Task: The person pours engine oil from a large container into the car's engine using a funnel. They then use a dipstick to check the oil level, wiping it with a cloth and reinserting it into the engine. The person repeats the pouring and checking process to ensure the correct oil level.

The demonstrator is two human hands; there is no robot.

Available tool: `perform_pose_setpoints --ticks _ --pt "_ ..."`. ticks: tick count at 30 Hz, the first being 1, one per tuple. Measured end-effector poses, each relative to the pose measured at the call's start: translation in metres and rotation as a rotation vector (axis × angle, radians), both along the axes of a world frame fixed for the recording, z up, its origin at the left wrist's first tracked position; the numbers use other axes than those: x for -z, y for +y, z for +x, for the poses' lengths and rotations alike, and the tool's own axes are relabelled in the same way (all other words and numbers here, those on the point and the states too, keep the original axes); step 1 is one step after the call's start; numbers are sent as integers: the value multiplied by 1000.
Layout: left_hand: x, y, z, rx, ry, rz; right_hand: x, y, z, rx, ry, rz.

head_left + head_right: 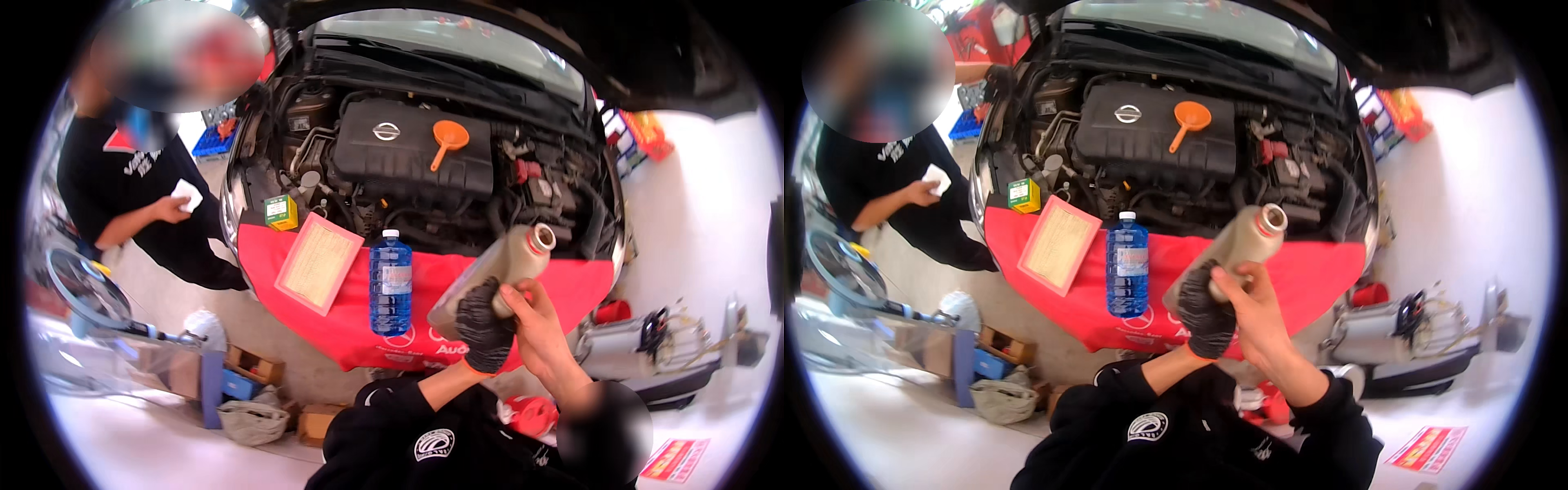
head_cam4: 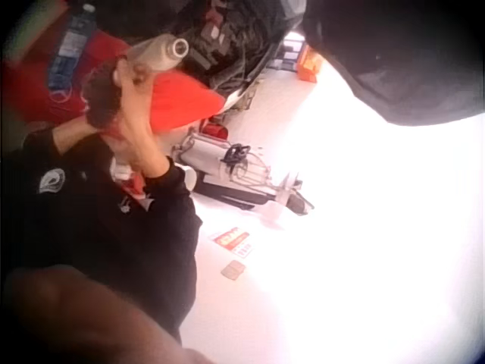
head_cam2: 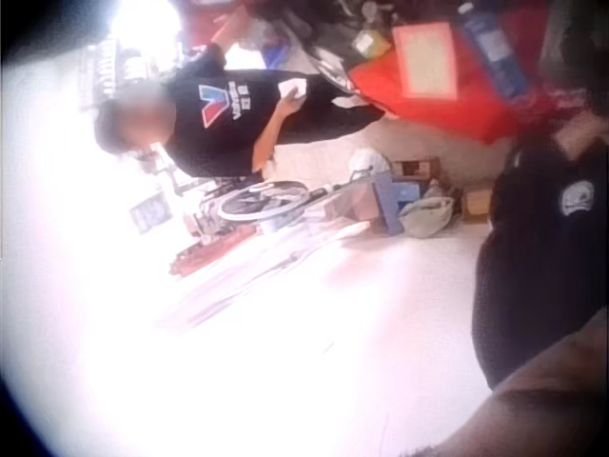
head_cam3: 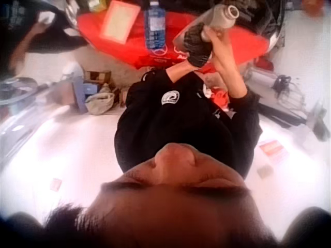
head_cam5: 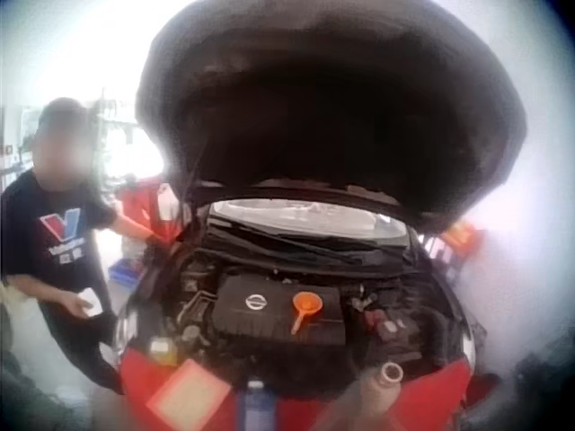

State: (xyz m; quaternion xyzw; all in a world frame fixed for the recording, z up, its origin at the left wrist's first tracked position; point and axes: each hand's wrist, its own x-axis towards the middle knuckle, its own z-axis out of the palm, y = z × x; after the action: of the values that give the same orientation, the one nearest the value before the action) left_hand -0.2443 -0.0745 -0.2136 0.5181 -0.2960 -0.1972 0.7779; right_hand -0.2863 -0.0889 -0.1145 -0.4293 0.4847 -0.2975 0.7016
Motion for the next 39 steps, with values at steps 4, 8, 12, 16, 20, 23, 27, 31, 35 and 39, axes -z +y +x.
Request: perform_pose_setpoints --ticks 4,8,12,16,20,23,27,31,35,39 --pt "25 -24 -23 -185 -434 47 29 -43 -15 126 267 -136" --pt "39 -40 -27 -245 -440 -51 18 -67 -8 127 457 12" --pt "46 -55 -25 -273 -487 -35 39 -102 -9 83 383 -43" --pt "68 -84 -18 -286 -575 -111 42 -125 6 -102 440 -196" --pt "81 -90 -7 -252 -620 -126 56 -147 2 -371 500 -430" --pt "80 -79 1 -136 -621 -101 55 -163 -1 -577 560 -566" --pt "103 -45 15 -117 -761 61 37 -151 13 -726 800 -556" --pt "146 -1 46 79 -737 158 40 -128 16 -718 1058 -701" --pt "183 56 71 136 -622 356 46 -130 14 -728 993 -748" --pt "204 111 99 56 -697 453 43 -126 20 -751 1039 -772"
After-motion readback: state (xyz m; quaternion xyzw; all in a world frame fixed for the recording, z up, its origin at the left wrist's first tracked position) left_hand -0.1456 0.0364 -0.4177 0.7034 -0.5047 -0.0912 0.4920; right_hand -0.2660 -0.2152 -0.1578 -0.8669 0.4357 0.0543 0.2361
